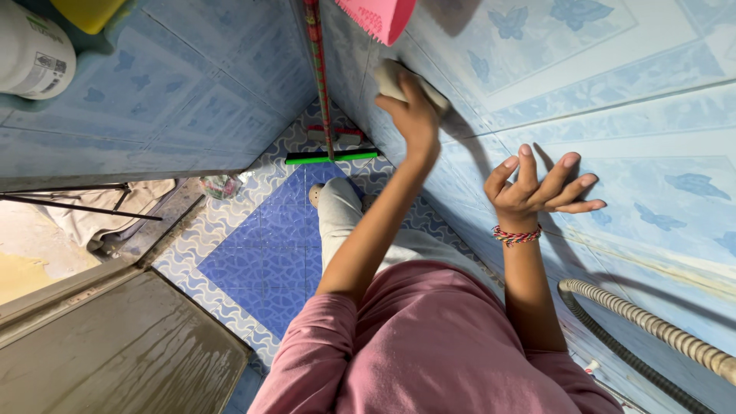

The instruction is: The person wipes a blue-tiled wall with a cloth, moving around a water tap and a mounted shelf.

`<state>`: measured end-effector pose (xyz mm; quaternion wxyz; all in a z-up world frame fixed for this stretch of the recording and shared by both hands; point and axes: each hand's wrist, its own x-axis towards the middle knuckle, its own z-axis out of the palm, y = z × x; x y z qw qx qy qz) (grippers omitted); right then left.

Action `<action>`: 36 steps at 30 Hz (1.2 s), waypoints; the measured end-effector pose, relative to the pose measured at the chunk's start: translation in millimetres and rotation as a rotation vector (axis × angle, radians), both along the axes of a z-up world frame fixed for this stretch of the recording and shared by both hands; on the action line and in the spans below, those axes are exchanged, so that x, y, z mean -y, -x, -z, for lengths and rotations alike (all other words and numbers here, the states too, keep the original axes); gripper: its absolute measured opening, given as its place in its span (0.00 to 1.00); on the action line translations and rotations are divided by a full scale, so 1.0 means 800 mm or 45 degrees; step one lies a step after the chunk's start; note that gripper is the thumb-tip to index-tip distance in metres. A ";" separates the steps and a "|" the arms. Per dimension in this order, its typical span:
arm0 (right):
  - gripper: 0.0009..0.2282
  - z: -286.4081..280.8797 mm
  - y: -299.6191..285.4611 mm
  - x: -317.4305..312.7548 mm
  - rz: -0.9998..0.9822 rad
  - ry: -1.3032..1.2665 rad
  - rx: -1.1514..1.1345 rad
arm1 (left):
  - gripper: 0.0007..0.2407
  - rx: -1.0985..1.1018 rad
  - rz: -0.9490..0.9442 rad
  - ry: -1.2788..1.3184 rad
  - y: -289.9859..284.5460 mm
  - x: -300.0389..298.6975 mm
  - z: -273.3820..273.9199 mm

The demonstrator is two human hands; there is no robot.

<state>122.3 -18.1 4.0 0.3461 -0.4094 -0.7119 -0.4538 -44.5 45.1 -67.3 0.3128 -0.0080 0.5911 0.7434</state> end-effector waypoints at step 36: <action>0.10 0.000 -0.002 -0.001 0.023 -0.018 0.019 | 0.28 -0.187 0.077 0.294 0.032 -0.015 0.080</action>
